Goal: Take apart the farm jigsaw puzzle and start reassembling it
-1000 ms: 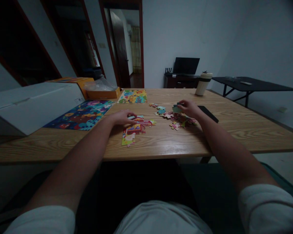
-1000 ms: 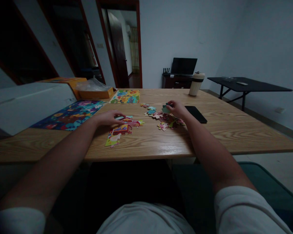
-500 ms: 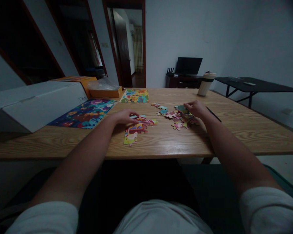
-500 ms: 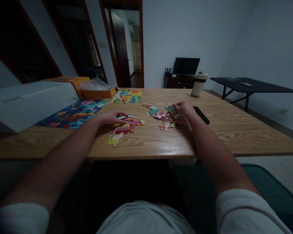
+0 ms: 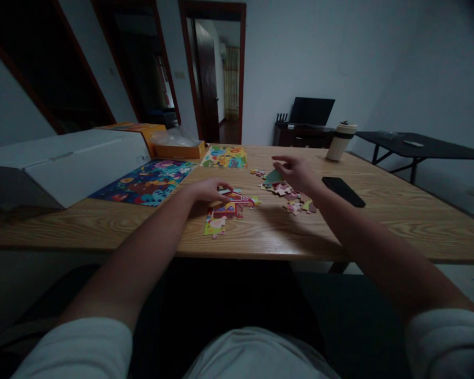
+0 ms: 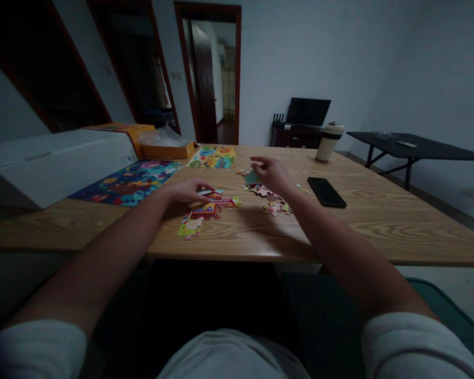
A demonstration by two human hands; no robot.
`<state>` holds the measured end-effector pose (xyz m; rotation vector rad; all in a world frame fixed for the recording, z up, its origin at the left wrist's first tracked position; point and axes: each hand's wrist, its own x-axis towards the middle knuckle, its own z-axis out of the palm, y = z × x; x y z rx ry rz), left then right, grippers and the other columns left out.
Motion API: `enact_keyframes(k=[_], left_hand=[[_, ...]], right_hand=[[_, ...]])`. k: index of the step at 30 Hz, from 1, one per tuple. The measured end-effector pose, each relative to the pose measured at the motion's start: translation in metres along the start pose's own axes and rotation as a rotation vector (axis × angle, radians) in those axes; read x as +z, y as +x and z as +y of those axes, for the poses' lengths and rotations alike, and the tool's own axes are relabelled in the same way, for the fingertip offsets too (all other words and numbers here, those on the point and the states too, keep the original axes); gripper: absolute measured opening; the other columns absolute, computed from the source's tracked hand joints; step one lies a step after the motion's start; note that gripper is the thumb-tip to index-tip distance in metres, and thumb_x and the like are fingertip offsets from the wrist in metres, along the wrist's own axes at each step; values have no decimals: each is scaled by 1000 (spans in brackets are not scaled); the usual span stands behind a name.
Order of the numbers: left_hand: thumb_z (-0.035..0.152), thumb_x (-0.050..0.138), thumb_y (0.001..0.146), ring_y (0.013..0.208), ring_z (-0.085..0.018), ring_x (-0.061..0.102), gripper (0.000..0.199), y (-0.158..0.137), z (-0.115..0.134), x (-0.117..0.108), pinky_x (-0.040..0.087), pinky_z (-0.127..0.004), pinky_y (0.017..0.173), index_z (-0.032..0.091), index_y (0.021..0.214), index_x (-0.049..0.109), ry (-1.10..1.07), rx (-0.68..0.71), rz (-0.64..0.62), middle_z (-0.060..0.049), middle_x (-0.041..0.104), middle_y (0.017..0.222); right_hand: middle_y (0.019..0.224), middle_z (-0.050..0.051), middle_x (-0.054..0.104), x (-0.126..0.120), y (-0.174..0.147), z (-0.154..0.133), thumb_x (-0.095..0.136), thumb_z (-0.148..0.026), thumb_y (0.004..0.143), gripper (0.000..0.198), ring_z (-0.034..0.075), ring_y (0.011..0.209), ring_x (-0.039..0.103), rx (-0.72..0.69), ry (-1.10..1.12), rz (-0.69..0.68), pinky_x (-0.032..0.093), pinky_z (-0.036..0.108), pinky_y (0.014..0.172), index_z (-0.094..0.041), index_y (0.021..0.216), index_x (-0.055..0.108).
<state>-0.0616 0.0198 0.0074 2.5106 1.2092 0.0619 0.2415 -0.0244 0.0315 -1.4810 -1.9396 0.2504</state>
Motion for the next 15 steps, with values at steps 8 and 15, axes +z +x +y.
enact_keyframes(k=[8,15], left_hand=[[54,55,86,122,-25,51,53,2,14,12,38,-35,104,25,129,62,39,89,166,-9,59,133],[44,54,86,117,-27,54,52,7,24,16,38,-37,102,23,133,60,154,118,58,-10,60,131]], right_hand=[[118,12,70,79,8,-21,54,-26,92,37,18,89,67,26,112,-152,51,28,79,-13,125,64],[119,13,69,81,3,-3,56,-29,88,37,24,102,66,-149,-158,-253,47,30,88,-15,121,68]])
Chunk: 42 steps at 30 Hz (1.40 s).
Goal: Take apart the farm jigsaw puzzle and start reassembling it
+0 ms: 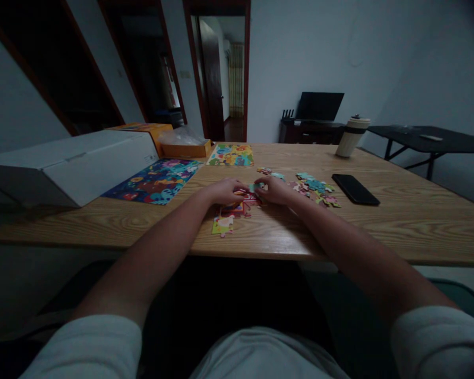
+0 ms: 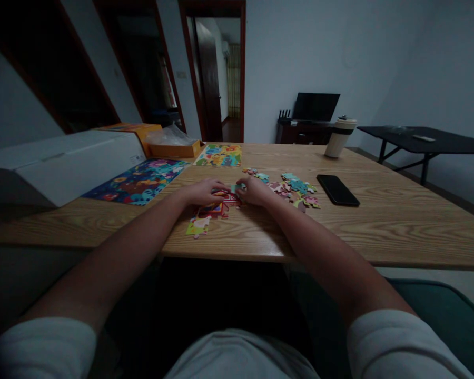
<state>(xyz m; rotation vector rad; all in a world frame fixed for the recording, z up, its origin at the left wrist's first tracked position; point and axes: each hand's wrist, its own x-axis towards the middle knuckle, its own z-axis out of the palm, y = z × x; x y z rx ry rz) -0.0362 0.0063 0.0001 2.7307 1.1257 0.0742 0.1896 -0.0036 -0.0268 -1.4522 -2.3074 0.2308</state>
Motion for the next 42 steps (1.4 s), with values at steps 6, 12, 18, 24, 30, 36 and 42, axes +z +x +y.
enact_keyframes(k=[6,12,18,24,30,36,42], left_hand=[[40,53,85,115,-27,55,50,1,3,0,38,-34,101,22,130,63,17,14,-13,-10,61,129],[43,53,85,113,-27,55,52,-1,1,-3,39,-35,99,19,130,63,61,8,-1,-12,60,130],[43,51,87,114,-27,54,49,-1,1,-4,38,-35,101,19,127,66,76,23,-17,-12,61,128],[45,53,87,113,-27,56,50,-1,-1,-4,39,-34,99,19,128,65,52,13,-27,-13,61,128],[62,59,82,121,-26,53,66,-3,0,-5,35,-30,102,17,130,63,-31,49,13,-12,58,134],[67,62,77,113,-28,57,68,1,0,-1,39,-32,94,23,129,64,-27,80,-60,-11,61,131],[65,60,79,108,-27,59,69,1,-9,-2,40,-31,90,20,131,62,-23,33,-56,-12,65,125]], right_hand=[[114,12,71,1,1,7,52,-37,92,36,23,99,65,-64,-104,-92,45,28,86,-18,115,72],[115,13,69,3,2,4,46,-38,96,40,22,101,63,-93,-140,-74,43,28,87,-18,121,69],[118,13,67,-1,0,1,43,-40,98,41,23,105,61,-118,-148,-109,43,28,88,-20,122,69],[112,15,66,-1,-3,-6,47,-48,95,42,25,100,62,-132,-158,-121,44,31,88,-19,110,73],[115,15,68,-42,-6,19,48,-45,93,44,24,100,63,9,132,315,47,34,87,-14,116,70],[87,10,70,-97,-19,74,52,-42,85,40,22,78,62,201,276,704,47,34,70,-12,105,72],[101,12,71,-78,-16,75,54,-38,85,40,20,83,63,236,224,491,47,30,71,-13,113,70]])
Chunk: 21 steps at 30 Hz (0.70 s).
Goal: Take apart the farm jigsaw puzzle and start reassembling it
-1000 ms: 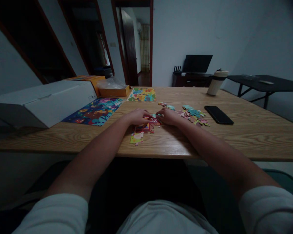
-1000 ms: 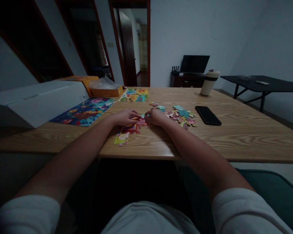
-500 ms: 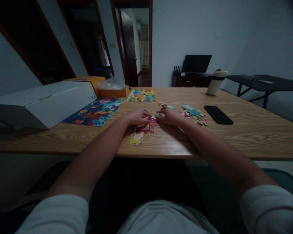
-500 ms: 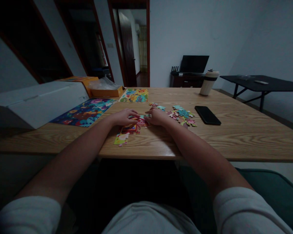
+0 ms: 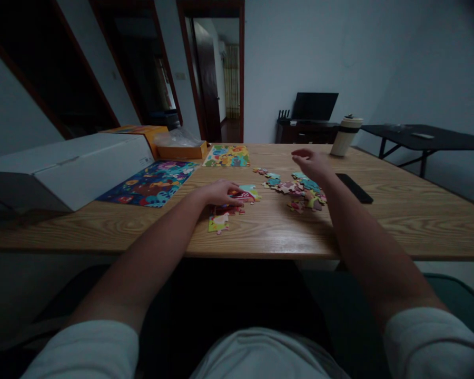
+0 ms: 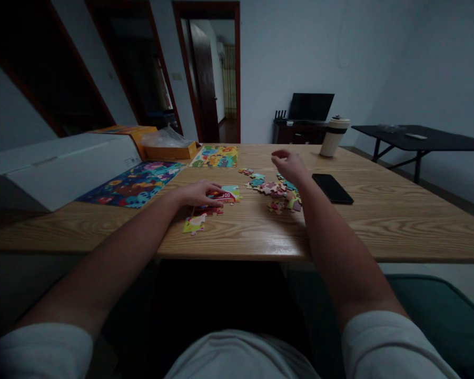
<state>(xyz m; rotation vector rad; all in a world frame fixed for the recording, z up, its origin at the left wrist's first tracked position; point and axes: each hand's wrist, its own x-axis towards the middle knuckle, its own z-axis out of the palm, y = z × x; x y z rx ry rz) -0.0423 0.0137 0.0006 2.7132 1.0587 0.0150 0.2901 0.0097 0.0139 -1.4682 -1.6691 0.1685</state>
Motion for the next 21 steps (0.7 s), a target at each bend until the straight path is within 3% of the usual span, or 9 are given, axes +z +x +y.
enact_keyframes(k=[4,7,15,21], left_hand=[[60,61,80,102,-24,60,64,1,-9,1,41,-30,87,22,131,62,-58,23,17,-11,67,121],[59,64,78,106,-25,60,62,1,-18,3,41,-30,90,23,128,64,-82,6,60,-11,66,123],[57,56,83,114,-24,58,51,-4,-28,1,43,-33,97,22,118,68,-109,-200,269,-10,64,126],[48,55,85,116,-25,58,43,-7,-18,-4,43,-35,100,21,115,69,-91,-181,297,-10,65,124]], right_hand=[[104,10,72,25,-13,-1,68,-43,77,50,21,82,64,-2,-232,-424,46,29,69,-20,121,68],[95,6,74,32,-15,5,71,-47,74,43,21,77,64,-28,-345,-611,44,28,65,-25,111,71],[83,5,72,26,-11,12,64,-41,81,29,17,65,59,-1,-327,-581,38,25,57,-21,101,73],[84,7,71,19,-7,9,46,-40,93,37,15,65,55,34,-263,-409,35,24,55,-15,105,71]])
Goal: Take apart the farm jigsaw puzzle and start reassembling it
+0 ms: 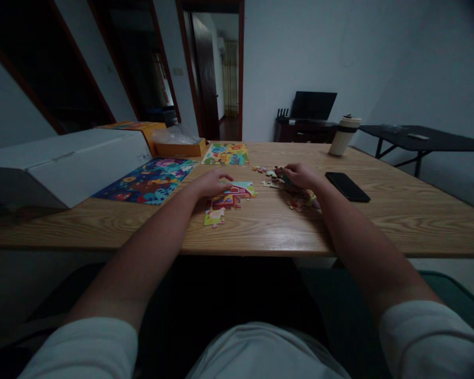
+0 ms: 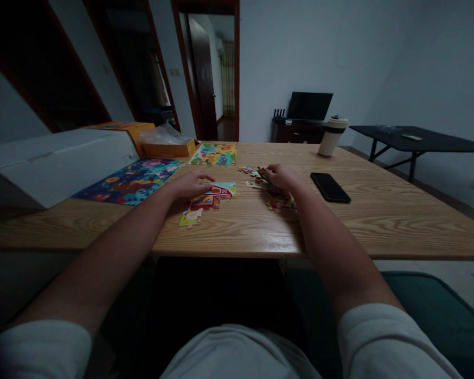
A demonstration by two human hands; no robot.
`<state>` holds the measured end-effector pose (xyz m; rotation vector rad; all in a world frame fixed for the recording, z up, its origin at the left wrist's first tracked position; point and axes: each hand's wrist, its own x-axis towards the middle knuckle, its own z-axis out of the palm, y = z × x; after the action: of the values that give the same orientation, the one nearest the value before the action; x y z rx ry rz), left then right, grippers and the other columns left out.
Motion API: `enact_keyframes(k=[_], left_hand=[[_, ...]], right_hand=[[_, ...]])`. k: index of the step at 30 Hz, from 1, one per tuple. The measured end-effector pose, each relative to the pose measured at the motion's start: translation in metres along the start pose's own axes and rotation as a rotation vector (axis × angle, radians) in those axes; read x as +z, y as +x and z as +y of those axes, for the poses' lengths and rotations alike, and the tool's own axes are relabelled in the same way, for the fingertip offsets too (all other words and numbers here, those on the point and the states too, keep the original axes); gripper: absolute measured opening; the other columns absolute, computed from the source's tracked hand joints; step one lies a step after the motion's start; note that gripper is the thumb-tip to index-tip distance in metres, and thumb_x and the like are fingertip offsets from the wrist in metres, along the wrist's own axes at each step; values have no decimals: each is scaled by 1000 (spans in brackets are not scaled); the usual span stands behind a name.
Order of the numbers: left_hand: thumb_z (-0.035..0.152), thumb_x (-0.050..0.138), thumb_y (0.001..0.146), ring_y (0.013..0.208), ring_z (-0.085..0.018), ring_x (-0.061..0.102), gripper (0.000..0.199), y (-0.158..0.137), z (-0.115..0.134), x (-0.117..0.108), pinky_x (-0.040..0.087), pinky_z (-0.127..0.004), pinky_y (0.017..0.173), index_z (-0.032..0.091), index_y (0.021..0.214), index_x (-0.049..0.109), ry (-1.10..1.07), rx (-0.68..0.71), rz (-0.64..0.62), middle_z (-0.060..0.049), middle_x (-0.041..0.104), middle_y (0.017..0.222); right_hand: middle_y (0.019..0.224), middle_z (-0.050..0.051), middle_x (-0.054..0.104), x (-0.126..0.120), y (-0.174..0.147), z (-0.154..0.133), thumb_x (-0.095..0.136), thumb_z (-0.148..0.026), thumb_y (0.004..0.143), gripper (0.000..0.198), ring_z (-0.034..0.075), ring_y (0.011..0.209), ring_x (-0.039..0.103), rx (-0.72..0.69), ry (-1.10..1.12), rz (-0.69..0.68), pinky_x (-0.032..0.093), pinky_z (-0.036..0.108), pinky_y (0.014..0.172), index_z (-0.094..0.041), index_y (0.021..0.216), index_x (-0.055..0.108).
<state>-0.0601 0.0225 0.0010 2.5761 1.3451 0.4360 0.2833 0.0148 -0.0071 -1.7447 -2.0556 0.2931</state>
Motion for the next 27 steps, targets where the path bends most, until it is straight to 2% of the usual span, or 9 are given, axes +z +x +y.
enact_keyframes(k=[4,7,11,15,17,19,21,24,27], left_hand=[[46,56,85,114,-25,59,43,0,2,-1,44,-36,100,20,116,69,9,-13,-1,-11,65,124],[45,56,85,114,-25,59,42,-1,3,-2,44,-37,100,20,116,70,-1,-25,-5,-11,66,123],[45,57,84,114,-25,59,39,-1,3,-2,44,-37,100,23,114,70,-12,-32,-14,-9,66,124],[45,58,83,111,-27,60,42,-1,3,-3,44,-38,97,19,114,70,-43,-27,-27,-12,66,122],[46,59,83,111,-28,60,41,-1,3,-3,44,-39,97,20,113,70,-52,-30,-24,-12,66,122],[46,59,83,110,-28,60,41,-1,4,-4,44,-39,96,21,113,71,-51,-32,-29,-12,67,122],[47,59,83,109,-28,60,42,-1,3,-3,44,-38,96,20,113,71,-45,-32,-38,-13,67,121],[50,59,83,106,-26,61,45,-1,2,-2,46,-36,93,20,115,70,-51,-53,-54,-12,67,120],[54,60,82,106,-27,62,48,0,0,-1,46,-35,93,21,115,70,-64,-62,-57,-11,67,119]], right_hand=[[79,7,69,-4,2,3,44,-30,91,31,15,64,53,-31,-47,89,33,24,56,-13,92,70],[76,6,68,-6,0,1,44,-26,89,29,14,61,51,-25,-96,88,32,24,55,-13,87,70],[80,8,70,-8,-3,-1,49,-25,87,27,13,60,53,50,-48,93,35,24,54,-13,99,71],[95,10,72,-7,-5,1,60,-25,81,37,13,64,58,66,51,-34,40,23,56,-14,115,69],[96,9,72,-5,-6,-1,62,-26,79,41,13,63,58,56,79,-109,41,23,56,-15,119,68],[89,7,72,-5,-7,-4,62,-27,80,39,13,61,57,43,91,-141,40,24,54,-16,117,69],[79,5,70,-5,-9,-11,59,-29,81,30,13,58,55,30,84,-162,38,24,52,-16,106,72],[76,5,70,-4,-12,-25,59,-30,83,23,13,58,55,0,106,-114,37,23,51,-15,94,72],[92,7,72,1,-18,-45,60,-25,83,27,15,71,60,-63,267,-6,43,22,58,-16,108,67]])
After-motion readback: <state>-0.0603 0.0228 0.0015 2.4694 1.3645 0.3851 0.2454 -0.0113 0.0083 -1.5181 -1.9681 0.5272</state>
